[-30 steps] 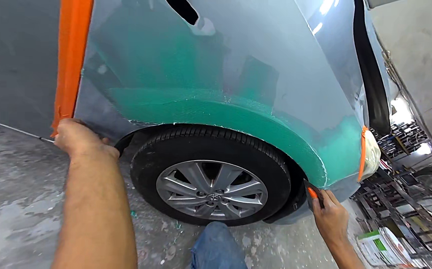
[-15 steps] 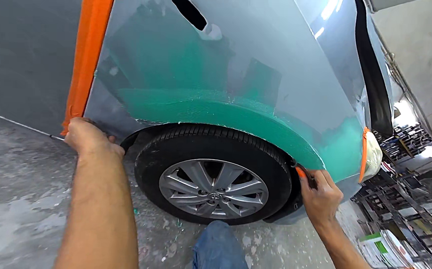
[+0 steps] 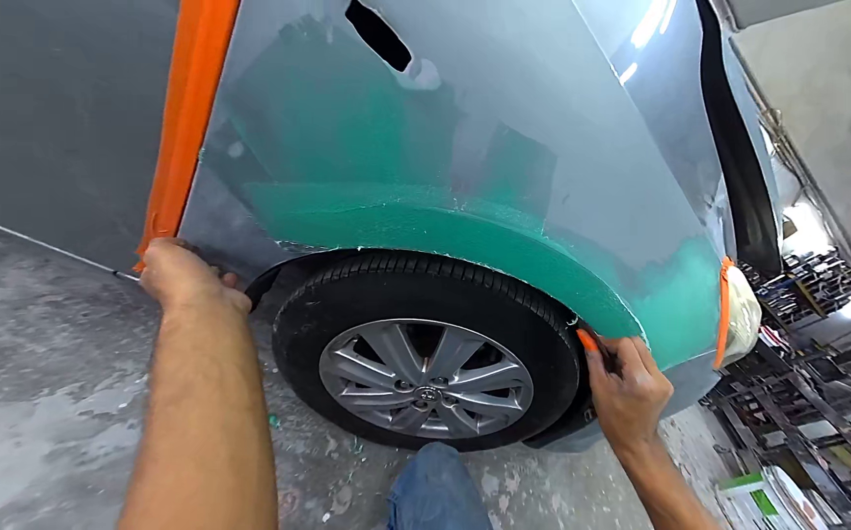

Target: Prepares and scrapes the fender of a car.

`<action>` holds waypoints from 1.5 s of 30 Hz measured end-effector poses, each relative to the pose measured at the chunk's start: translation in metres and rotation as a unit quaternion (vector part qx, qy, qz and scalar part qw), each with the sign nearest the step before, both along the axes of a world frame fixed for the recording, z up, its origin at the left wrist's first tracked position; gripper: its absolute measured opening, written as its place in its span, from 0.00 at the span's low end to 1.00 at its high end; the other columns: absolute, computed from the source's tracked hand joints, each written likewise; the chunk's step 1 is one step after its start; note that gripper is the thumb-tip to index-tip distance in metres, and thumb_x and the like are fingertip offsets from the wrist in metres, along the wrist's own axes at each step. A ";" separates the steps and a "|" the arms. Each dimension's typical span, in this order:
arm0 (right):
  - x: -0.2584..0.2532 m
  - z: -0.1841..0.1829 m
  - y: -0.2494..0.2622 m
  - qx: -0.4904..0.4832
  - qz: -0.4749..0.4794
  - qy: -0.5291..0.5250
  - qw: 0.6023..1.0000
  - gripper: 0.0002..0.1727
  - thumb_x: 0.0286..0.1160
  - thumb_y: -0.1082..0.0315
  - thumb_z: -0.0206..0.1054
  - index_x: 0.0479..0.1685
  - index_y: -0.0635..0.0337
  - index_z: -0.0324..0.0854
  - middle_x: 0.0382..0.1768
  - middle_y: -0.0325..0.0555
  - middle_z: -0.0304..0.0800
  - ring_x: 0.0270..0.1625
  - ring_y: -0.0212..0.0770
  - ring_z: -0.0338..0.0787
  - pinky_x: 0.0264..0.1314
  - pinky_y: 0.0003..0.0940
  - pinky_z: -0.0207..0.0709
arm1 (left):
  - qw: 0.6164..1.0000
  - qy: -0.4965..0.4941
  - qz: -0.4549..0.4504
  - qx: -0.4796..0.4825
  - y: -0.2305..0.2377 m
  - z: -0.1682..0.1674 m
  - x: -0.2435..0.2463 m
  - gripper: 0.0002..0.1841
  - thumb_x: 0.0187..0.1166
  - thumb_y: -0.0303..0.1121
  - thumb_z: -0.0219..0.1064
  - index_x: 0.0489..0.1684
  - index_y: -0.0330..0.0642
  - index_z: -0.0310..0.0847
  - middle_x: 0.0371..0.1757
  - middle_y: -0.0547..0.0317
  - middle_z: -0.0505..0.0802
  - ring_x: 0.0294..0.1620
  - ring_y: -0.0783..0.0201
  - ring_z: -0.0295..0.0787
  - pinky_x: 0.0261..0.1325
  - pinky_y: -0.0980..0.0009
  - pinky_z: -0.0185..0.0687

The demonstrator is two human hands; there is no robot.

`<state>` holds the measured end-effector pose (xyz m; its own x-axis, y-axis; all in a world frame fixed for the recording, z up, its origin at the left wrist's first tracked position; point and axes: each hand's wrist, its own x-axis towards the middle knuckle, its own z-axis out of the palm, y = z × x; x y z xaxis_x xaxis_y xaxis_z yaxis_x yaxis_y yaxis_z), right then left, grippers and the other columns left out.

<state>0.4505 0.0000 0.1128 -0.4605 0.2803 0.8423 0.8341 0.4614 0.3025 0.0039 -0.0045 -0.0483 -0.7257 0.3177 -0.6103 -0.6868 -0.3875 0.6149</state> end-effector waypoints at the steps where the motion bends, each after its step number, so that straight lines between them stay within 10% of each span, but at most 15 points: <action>1: 0.005 0.000 0.000 0.004 0.000 -0.004 1.000 0.16 0.73 0.56 0.73 0.26 0.60 0.89 0.23 0.42 0.84 0.22 0.35 0.82 0.21 0.29 0.73 | 1.000 0.002 0.000 0.000 0.000 -0.001 0.000 0.28 0.82 0.46 0.54 0.80 0.46 0.62 0.72 0.50 0.74 0.64 0.58 0.75 0.59 0.56 0.74; 5: -0.017 0.007 0.000 0.010 0.020 -0.019 1.000 0.13 0.71 0.58 0.73 0.27 0.59 0.90 0.22 0.42 0.84 0.23 0.36 0.83 0.22 0.30 0.73 | 1.000 0.010 0.011 0.013 0.000 -0.001 0.003 0.27 0.83 0.45 0.55 0.79 0.47 0.63 0.71 0.51 0.76 0.66 0.58 0.76 0.61 0.54 0.75; 8: -0.050 0.010 -0.003 -0.007 0.037 -0.027 0.999 0.11 0.73 0.58 0.74 0.30 0.57 0.90 0.24 0.40 0.84 0.24 0.36 0.84 0.21 0.31 0.74 | 1.000 0.020 0.014 -0.008 0.005 -0.003 0.002 0.19 0.81 0.47 0.54 0.65 0.51 0.67 0.51 0.60 0.74 0.46 0.64 0.73 0.48 0.60 0.72; 12: -0.036 0.020 -0.006 -0.004 0.023 -0.056 0.998 0.14 0.75 0.55 0.71 0.30 0.55 0.92 0.23 0.41 0.85 0.23 0.39 0.84 0.19 0.36 0.73 | 0.999 0.025 0.007 -0.023 -0.001 0.001 0.002 0.27 0.83 0.47 0.54 0.77 0.43 0.65 0.60 0.50 0.78 0.52 0.57 0.76 0.53 0.53 0.75; 16: -0.070 0.033 -0.010 -0.004 0.041 -0.106 0.993 0.13 0.74 0.58 0.70 0.29 0.56 0.90 0.22 0.42 0.83 0.22 0.42 0.84 0.17 0.37 0.70 | 0.998 0.032 0.018 -0.043 0.006 -0.001 0.003 0.17 0.82 0.47 0.54 0.59 0.46 0.71 0.47 0.57 0.77 0.43 0.62 0.73 0.42 0.58 0.72; 23: -0.095 0.033 -0.012 -0.001 0.041 -0.133 0.990 0.12 0.76 0.57 0.68 0.30 0.54 0.89 0.23 0.40 0.82 0.22 0.41 0.83 0.16 0.37 0.67 | 0.999 0.010 0.026 -0.033 0.003 0.007 -0.001 0.18 0.83 0.47 0.54 0.59 0.45 0.73 0.49 0.55 0.78 0.44 0.60 0.75 0.46 0.57 0.74; 29: -0.139 0.028 -0.005 -0.012 0.067 -0.170 0.983 0.08 0.72 0.63 0.72 0.29 0.55 0.87 0.23 0.42 0.81 0.23 0.44 0.84 0.15 0.39 0.68 | 0.995 0.046 0.040 -0.078 0.012 0.003 -0.001 0.23 0.82 0.44 0.55 0.64 0.35 0.77 0.68 0.37 0.81 0.68 0.45 0.78 0.63 0.43 0.75; 45: -0.197 0.027 -0.013 -0.030 0.103 -0.251 0.962 0.05 0.71 0.65 0.73 0.31 0.54 0.88 0.25 0.42 0.83 0.25 0.46 0.87 0.14 0.40 0.70 | 0.991 0.043 0.039 -0.119 0.007 0.014 0.002 0.18 0.84 0.43 0.55 0.58 0.39 0.81 0.59 0.41 0.86 0.60 0.47 0.82 0.60 0.45 0.75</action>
<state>0.2534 -0.0128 0.1401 -0.8563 0.1813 0.4835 0.4786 0.6304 0.6112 0.0059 0.0022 -0.0345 -0.7954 0.1125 -0.5955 -0.6009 -0.2741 0.7508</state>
